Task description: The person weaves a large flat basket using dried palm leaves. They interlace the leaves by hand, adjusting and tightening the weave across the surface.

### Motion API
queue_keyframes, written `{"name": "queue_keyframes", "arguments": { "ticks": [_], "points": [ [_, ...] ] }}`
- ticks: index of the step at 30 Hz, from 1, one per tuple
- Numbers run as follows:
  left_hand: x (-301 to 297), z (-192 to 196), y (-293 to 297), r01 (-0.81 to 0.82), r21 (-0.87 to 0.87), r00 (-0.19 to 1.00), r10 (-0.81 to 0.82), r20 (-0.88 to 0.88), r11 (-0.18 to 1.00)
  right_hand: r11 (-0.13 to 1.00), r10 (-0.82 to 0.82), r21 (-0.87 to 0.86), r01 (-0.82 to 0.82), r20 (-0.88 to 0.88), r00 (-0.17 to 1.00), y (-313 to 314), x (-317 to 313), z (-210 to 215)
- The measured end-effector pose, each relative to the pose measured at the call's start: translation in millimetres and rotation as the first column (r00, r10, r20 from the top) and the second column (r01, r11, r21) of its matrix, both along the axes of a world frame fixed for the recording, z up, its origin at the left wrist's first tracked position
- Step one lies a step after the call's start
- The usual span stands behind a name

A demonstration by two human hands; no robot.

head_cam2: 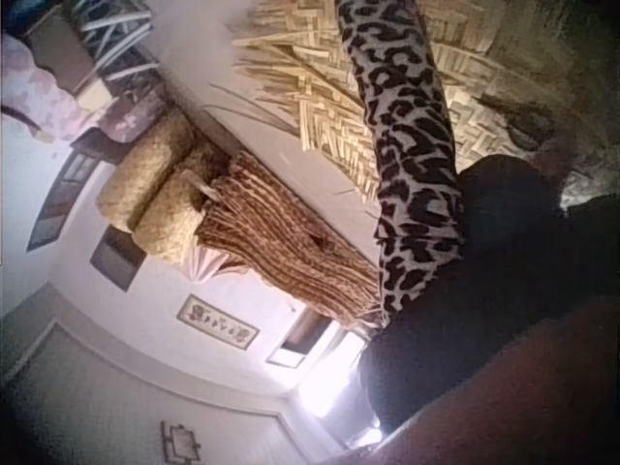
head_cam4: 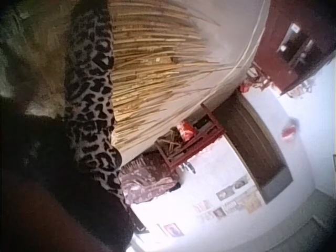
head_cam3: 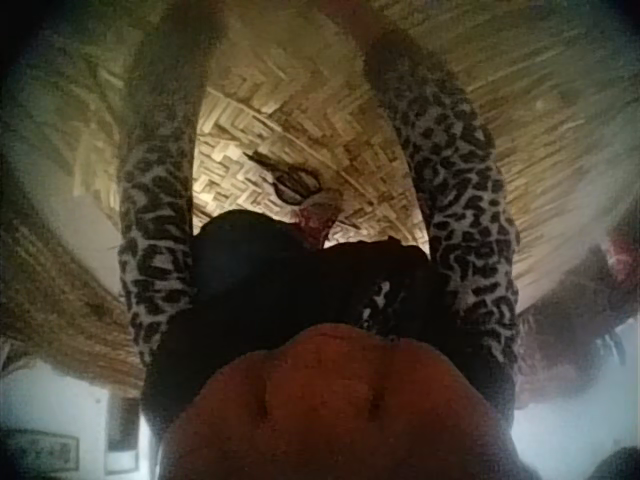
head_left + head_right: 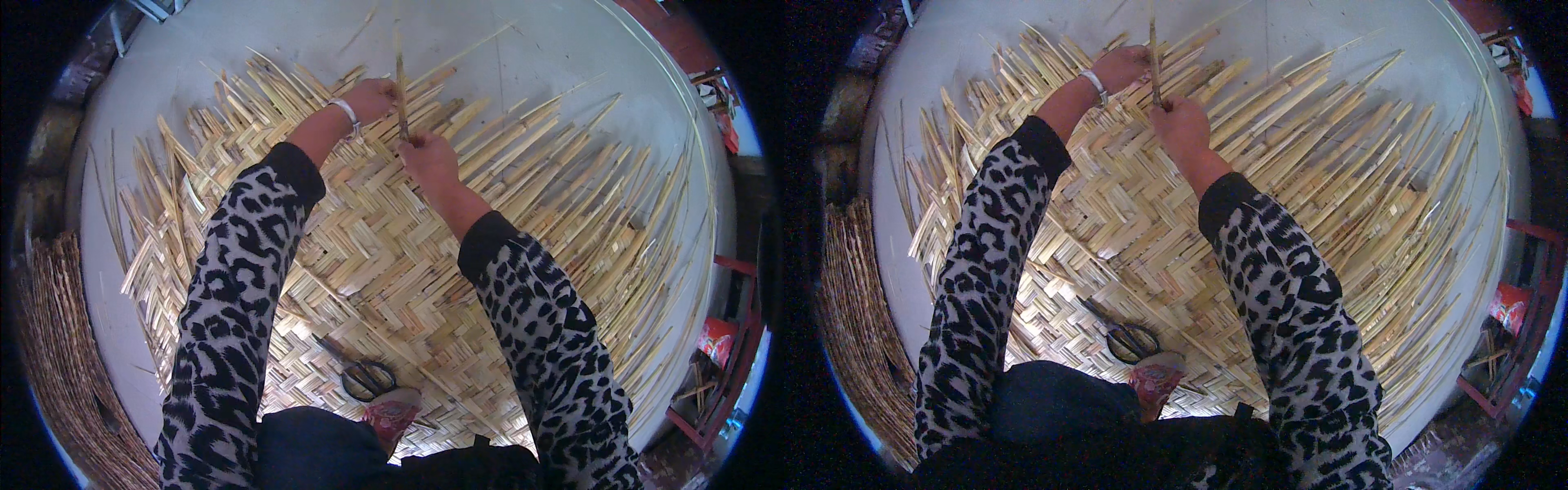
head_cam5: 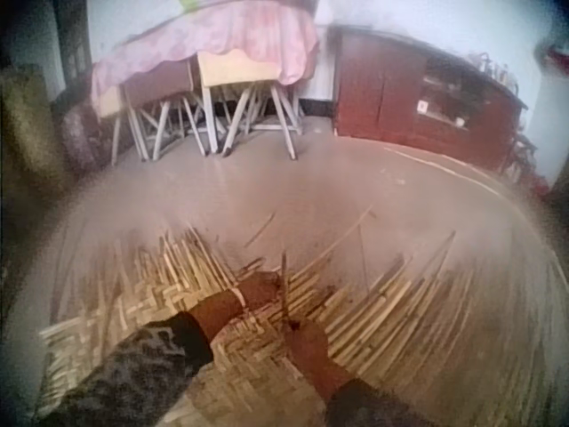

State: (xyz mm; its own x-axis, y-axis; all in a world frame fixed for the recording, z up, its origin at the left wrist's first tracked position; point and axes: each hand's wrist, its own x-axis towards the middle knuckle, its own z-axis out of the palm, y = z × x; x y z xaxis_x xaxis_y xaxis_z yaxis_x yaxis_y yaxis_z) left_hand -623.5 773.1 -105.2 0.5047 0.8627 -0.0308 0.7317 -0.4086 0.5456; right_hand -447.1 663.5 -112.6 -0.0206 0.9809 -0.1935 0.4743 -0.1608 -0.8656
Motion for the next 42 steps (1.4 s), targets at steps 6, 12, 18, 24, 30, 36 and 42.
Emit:
{"name": "queue_keyframes", "arguments": {
  "ticks": [6, 12, 18, 24, 30, 36, 42],
  "points": [
    [31, 7, 5, -0.026, -0.028, 0.928, 0.014, -0.373, 0.999, 0.998, -0.037, 0.040, 0.041, -0.095, 0.995, -1, 4, 11],
    [36, 26, 0, -0.079, -0.265, 0.925, -0.028, -0.380, 0.961, 0.983, -0.137, -0.158, 0.094, -0.287, 0.948, -6, 8, 32],
    [25, 13, -3, -0.099, -0.177, 0.970, 0.056, -0.235, 0.979, 0.944, -0.286, -0.279, 0.179, -0.412, 0.865, -6, 4, 28],
    [29, 2, -1, -0.125, -0.273, 0.954, 0.040, -0.297, 0.954, 0.947, -0.278, -0.267, 0.178, -0.407, 0.870, -6, 4, 17],
    [26, 12, 3, 0.034, -0.296, 0.928, -0.140, -0.346, 0.955, 0.949, -0.253, -0.289, 0.128, -0.448, 0.857, -7, 8, 12],
    [24, 2, -4, -0.127, -0.203, 0.948, 0.059, -0.311, 0.971, 0.953, -0.255, -0.266, 0.145, -0.446, 0.858, -7, 5, 4],
    [6, 0, -9, -0.042, -0.326, 0.999, 0.032, -0.034, 0.944, 0.978, -0.173, -0.156, 0.137, -0.247, 0.954, -3, 3, -9]
  ]
}}
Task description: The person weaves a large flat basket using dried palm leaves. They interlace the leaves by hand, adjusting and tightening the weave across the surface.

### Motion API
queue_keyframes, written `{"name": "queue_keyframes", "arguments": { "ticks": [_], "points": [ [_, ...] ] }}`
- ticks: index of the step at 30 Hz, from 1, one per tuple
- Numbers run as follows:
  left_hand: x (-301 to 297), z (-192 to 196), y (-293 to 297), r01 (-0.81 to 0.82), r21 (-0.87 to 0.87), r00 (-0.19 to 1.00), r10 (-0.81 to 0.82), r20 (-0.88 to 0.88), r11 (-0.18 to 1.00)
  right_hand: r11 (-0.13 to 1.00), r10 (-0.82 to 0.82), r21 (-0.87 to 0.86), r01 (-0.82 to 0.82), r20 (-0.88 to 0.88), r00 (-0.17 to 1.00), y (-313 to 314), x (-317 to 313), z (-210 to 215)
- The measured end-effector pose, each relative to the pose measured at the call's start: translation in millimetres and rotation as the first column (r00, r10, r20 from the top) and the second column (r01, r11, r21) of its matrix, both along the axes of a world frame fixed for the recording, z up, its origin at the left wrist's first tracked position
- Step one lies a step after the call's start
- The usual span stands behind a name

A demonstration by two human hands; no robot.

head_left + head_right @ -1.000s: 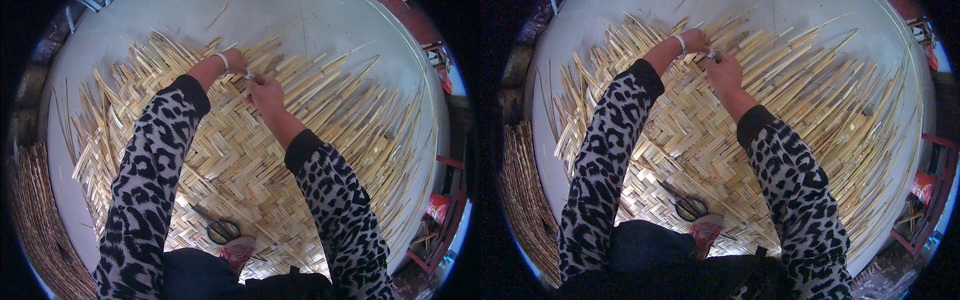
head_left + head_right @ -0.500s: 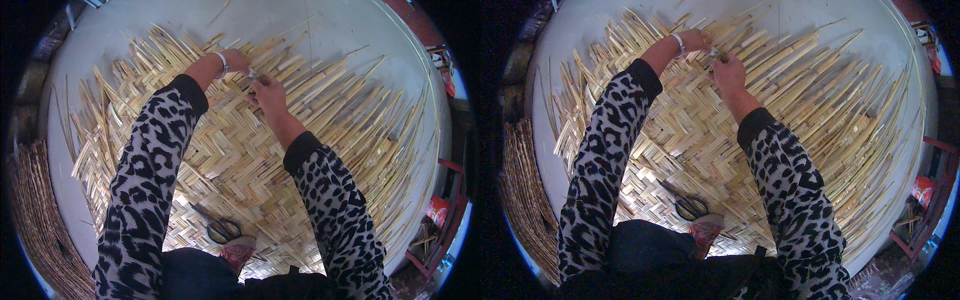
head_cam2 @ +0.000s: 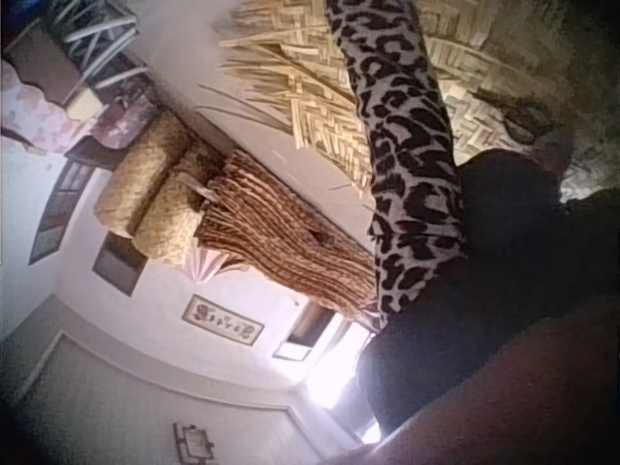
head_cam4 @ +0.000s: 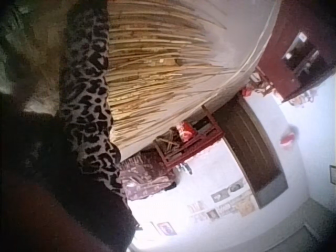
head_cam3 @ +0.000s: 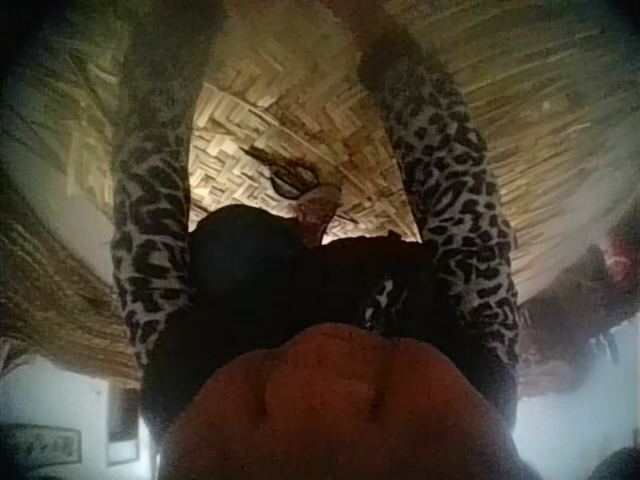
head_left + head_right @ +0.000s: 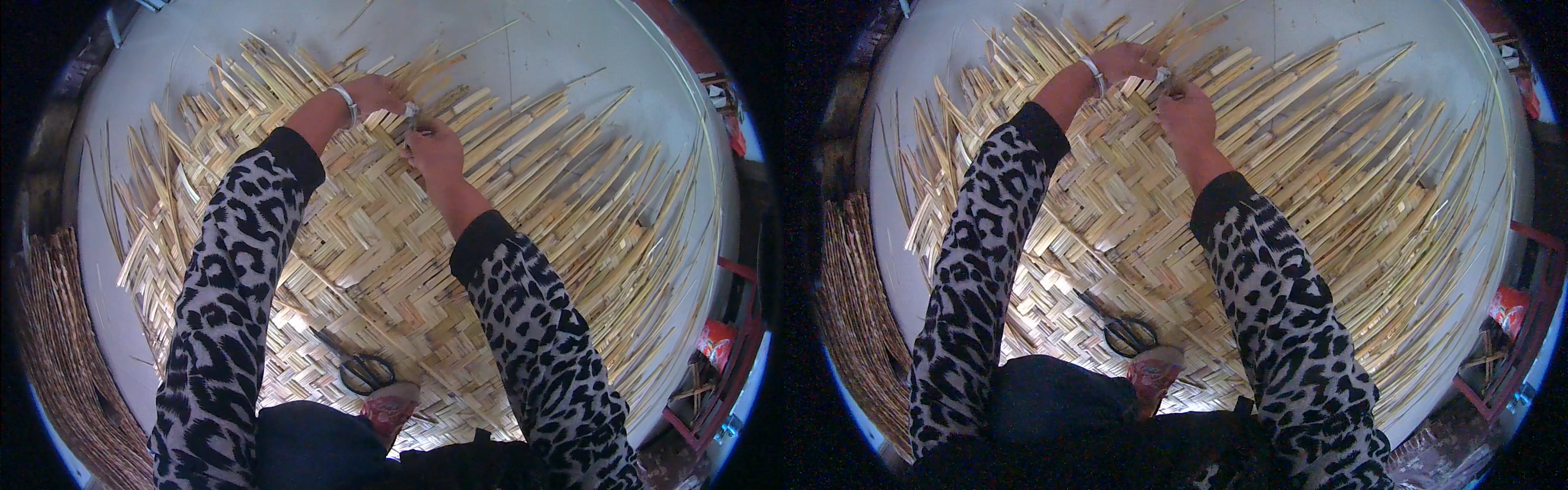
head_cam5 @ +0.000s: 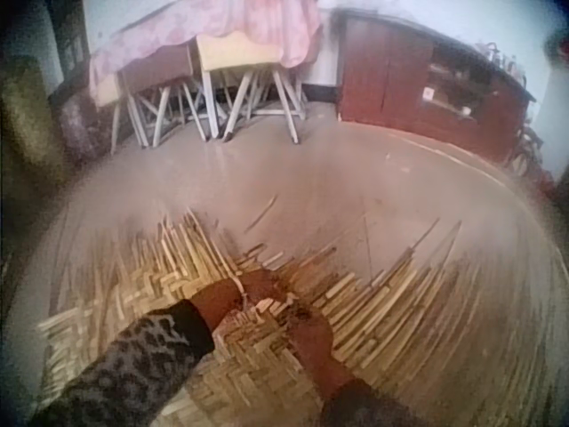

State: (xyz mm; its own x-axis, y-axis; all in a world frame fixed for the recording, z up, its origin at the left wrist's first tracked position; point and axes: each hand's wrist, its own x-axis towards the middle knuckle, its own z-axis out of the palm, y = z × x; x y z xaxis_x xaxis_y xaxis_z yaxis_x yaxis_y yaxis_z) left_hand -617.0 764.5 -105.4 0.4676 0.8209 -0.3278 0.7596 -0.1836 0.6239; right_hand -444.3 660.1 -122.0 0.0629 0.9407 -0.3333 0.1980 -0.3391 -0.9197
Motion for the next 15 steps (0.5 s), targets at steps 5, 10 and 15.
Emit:
{"name": "queue_keyframes", "arguments": {
  "ticks": [5, 10, 15],
  "points": [
    [-5, -3, -8, -0.055, -0.099, 0.958, 0.081, 0.274, 0.994, 0.992, 0.071, 0.085, -0.093, 0.231, 0.970, 1, -1, -13],
    [-6, -4, -16, -0.252, -0.059, 0.926, 0.258, 0.275, 0.966, 0.990, 0.026, 0.126, -0.066, 0.291, 0.956, -2, -2, -18],
    [-7, -5, -21, -0.328, 0.225, 0.932, 0.276, 0.234, 0.918, 0.974, -0.026, 0.223, -0.042, 0.295, 0.955, -7, -4, -18]
  ]
}}
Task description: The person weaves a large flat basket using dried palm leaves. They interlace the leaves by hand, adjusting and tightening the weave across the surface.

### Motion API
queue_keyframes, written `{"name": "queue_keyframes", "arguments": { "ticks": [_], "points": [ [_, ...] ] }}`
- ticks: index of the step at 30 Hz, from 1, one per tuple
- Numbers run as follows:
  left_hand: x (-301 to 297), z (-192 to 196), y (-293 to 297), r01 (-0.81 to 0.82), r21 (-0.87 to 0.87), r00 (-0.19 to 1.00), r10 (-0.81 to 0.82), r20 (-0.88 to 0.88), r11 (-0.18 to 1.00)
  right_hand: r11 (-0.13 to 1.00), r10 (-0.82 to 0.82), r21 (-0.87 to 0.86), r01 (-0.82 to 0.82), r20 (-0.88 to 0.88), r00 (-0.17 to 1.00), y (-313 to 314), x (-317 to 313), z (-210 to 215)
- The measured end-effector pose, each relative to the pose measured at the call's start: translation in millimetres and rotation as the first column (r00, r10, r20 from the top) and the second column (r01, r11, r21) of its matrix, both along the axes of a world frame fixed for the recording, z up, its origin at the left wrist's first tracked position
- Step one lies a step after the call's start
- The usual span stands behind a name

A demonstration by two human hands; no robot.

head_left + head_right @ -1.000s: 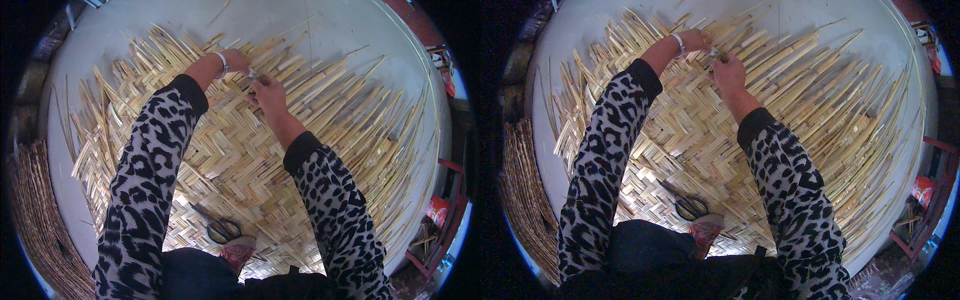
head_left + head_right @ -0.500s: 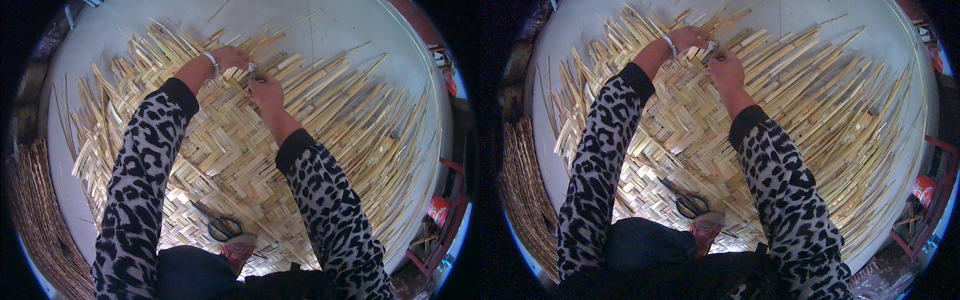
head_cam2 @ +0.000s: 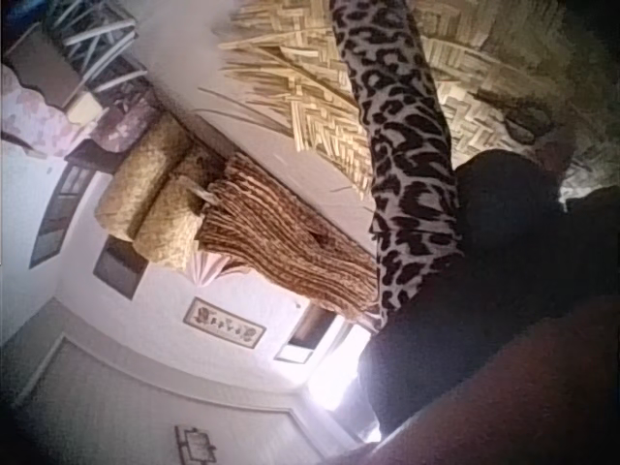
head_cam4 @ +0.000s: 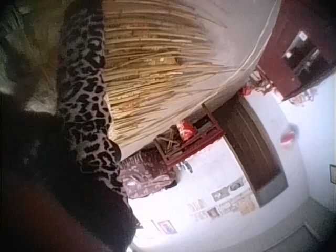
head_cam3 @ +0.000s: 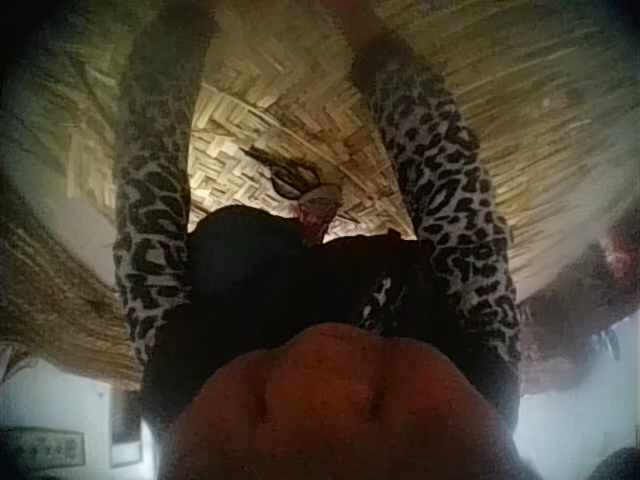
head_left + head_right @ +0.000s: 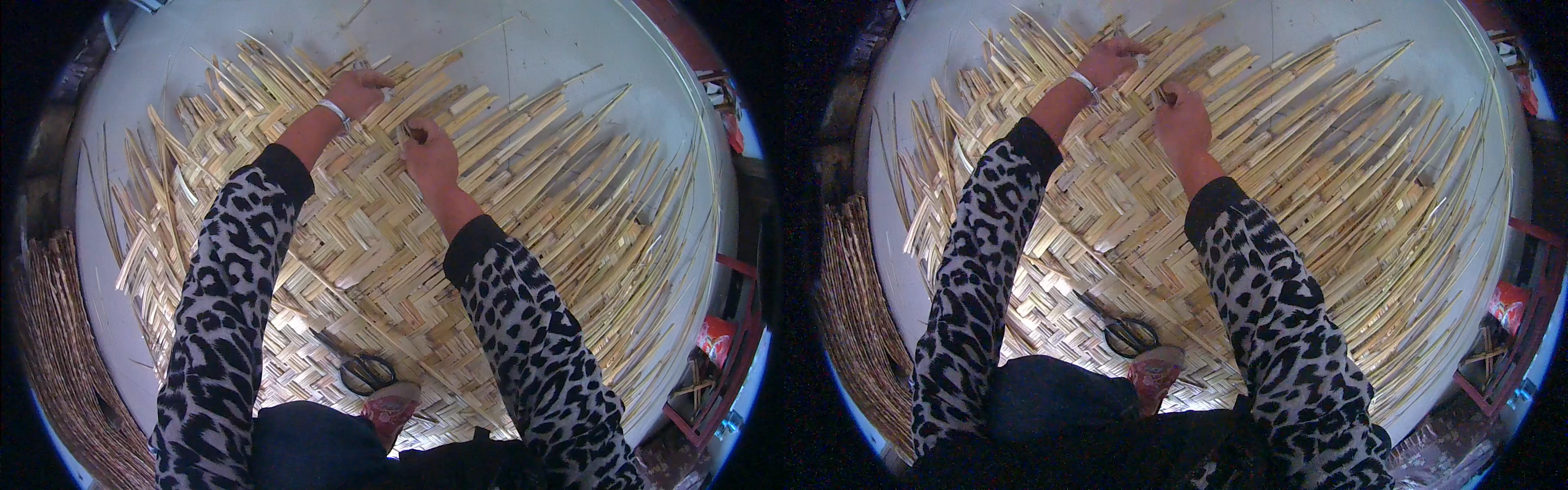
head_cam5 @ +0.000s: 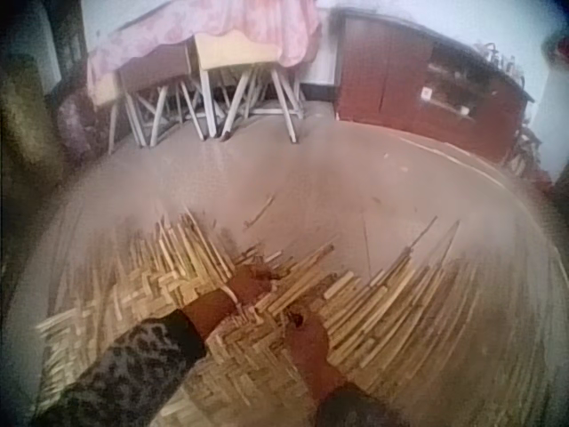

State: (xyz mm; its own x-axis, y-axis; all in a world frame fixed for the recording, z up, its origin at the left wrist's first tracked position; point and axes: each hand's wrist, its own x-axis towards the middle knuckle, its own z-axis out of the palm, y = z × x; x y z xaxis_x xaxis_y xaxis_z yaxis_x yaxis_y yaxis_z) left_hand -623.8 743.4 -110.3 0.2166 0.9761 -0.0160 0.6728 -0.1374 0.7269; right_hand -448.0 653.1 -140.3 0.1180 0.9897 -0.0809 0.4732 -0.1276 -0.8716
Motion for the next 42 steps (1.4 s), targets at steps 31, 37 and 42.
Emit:
{"name": "queue_keyframes", "arguments": {
  "ticks": [31, 37, 42],
  "points": [
    [8, -15, -98, 0.087, 0.382, 0.753, 0.190, -0.629, 0.920, 0.700, 0.637, -0.047, -0.713, 0.492, 0.593, -297, 99, 88],
    [26, 2, -141, 0.103, 0.226, 0.792, 0.058, -0.608, 0.969, 0.781, 0.601, -0.295, -0.551, 0.597, 0.532, -396, 138, 68],
    [93, 25, -286, 0.384, 0.325, 0.921, -0.335, -0.198, 0.864, 0.894, 0.447, -0.248, -0.374, 0.431, 0.784, -397, 147, 58]
  ]
}}
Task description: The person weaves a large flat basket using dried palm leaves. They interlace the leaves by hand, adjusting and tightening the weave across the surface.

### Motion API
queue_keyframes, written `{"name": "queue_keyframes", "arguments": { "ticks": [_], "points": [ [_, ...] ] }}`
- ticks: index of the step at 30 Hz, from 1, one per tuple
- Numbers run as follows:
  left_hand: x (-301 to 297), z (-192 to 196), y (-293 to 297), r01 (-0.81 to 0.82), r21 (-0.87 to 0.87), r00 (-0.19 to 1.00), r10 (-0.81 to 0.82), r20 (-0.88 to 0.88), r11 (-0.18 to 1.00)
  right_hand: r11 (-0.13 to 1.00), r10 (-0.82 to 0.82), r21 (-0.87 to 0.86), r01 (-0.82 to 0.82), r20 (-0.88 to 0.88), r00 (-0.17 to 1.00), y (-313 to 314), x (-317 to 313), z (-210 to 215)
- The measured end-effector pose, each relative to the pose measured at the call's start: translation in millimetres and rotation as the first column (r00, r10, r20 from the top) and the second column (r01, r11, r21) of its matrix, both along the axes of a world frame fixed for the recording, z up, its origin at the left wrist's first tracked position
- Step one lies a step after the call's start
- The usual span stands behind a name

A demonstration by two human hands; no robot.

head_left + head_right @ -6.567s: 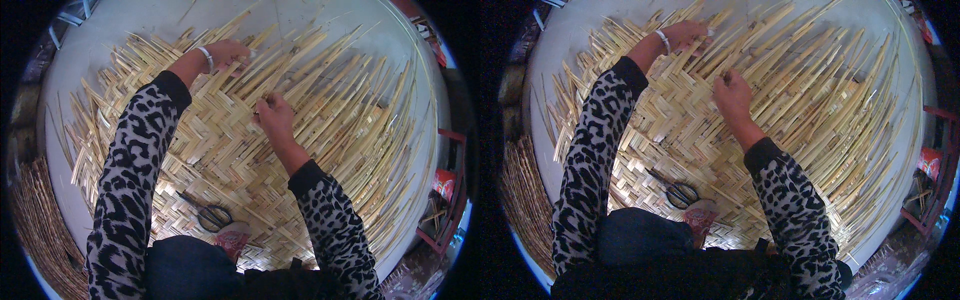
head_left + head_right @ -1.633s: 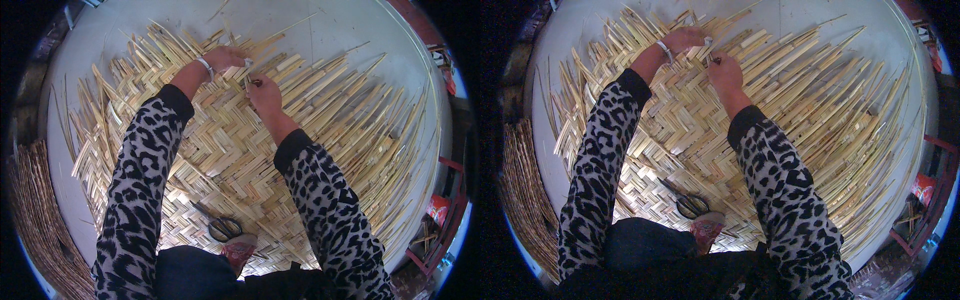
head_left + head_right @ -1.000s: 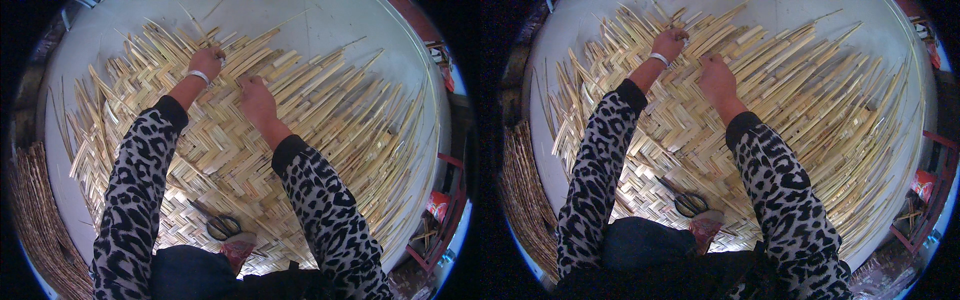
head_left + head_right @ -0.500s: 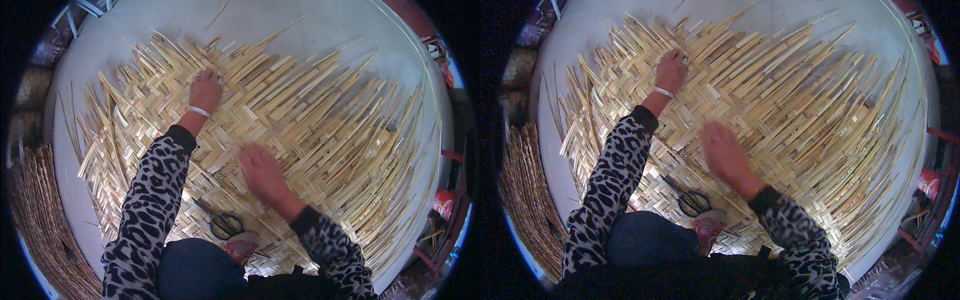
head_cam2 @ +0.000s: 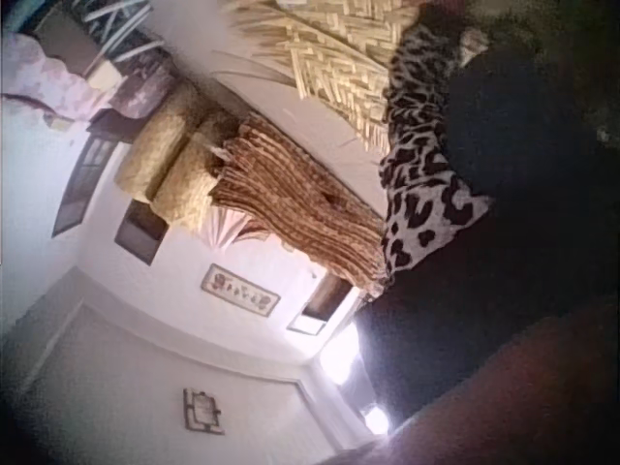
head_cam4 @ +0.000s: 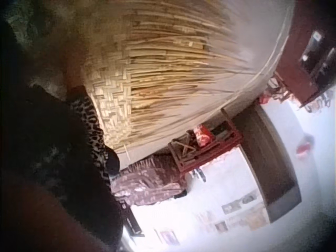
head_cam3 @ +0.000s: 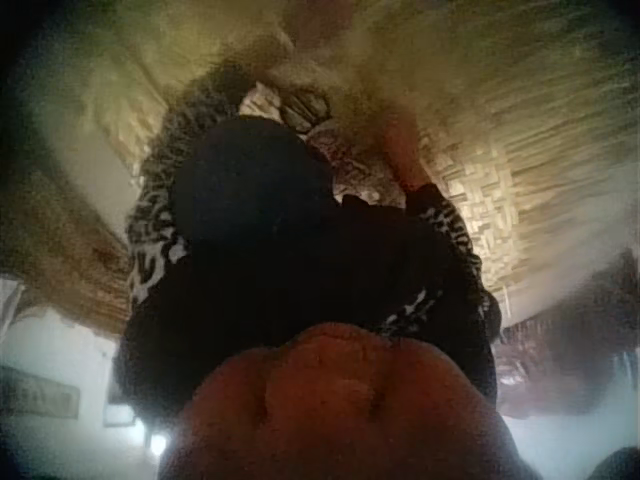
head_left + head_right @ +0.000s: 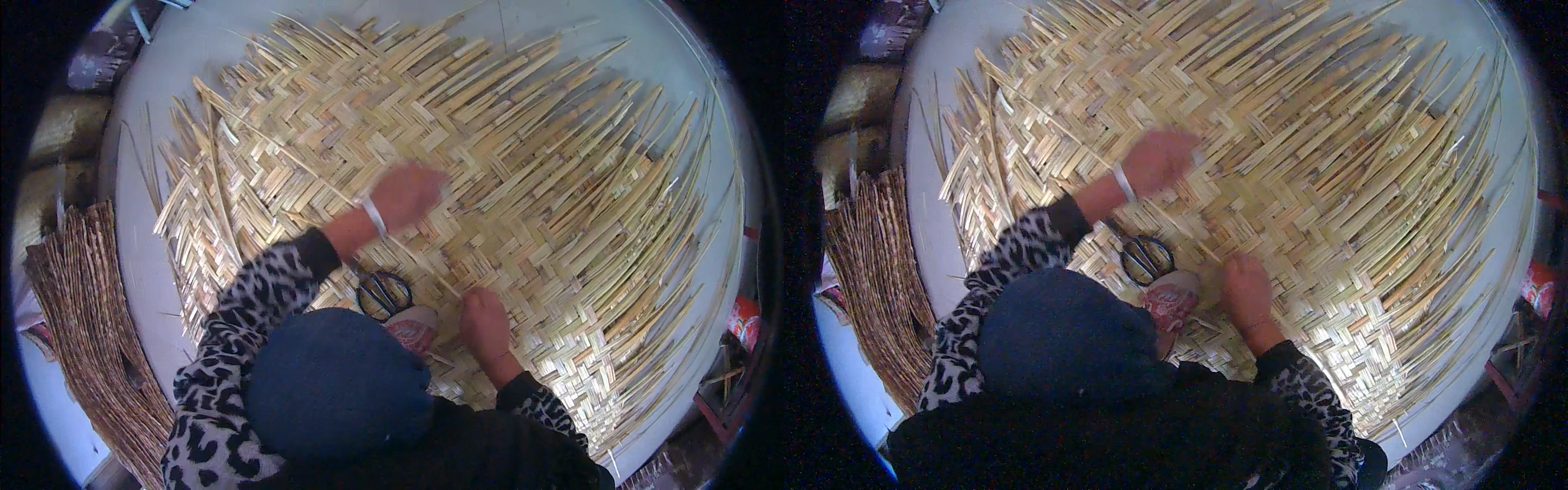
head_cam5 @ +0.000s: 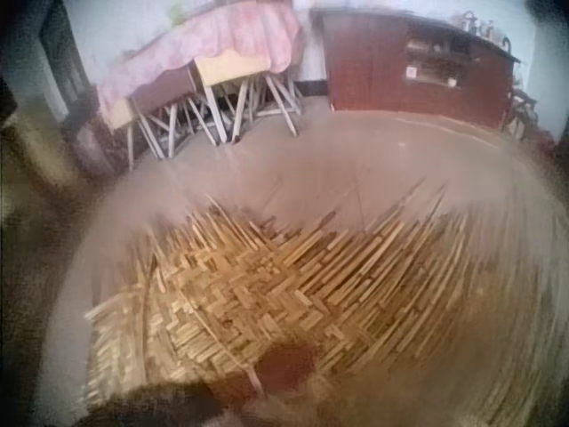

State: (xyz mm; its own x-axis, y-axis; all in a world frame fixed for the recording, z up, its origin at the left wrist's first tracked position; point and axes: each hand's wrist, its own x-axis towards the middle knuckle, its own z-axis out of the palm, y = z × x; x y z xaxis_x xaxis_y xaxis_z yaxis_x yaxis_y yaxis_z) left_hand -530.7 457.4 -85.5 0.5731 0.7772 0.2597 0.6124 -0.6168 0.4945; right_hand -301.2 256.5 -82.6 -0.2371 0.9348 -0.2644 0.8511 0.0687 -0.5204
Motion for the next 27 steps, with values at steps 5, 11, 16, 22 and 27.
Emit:
{"name": "queue_keyframes", "arguments": {
  "ticks": [5, 11, 16, 22, 27],
  "points": [
    [35, 20, -74, 0.199, -0.392, 0.922, -0.307, -0.235, 0.898, 0.976, -0.215, -0.061, 0.207, -0.221, 0.951, 19, 17, 25],
    [56, 36, -65, 0.158, -0.359, 0.951, -0.240, -0.195, 0.920, 0.976, -0.195, 0.049, 0.210, -0.220, 0.956, 9, 66, 41],
    [74, 35, -54, 0.158, -0.203, 0.913, -0.221, -0.343, 0.966, 0.926, -0.375, -0.109, 0.361, -0.157, 0.914, -8, 105, 38],
    [62, 45, -53, 0.105, -0.219, 0.899, -0.187, -0.397, 0.970, 0.944, -0.327, -0.023, 0.330, 0.080, 0.942, -21, 148, 38],
    [31, 56, -54, 0.031, -0.104, 0.906, -0.072, -0.418, 0.994, 0.957, -0.279, -0.038, 0.288, 0.163, 0.946, -36, 198, 41]
  ]
}}
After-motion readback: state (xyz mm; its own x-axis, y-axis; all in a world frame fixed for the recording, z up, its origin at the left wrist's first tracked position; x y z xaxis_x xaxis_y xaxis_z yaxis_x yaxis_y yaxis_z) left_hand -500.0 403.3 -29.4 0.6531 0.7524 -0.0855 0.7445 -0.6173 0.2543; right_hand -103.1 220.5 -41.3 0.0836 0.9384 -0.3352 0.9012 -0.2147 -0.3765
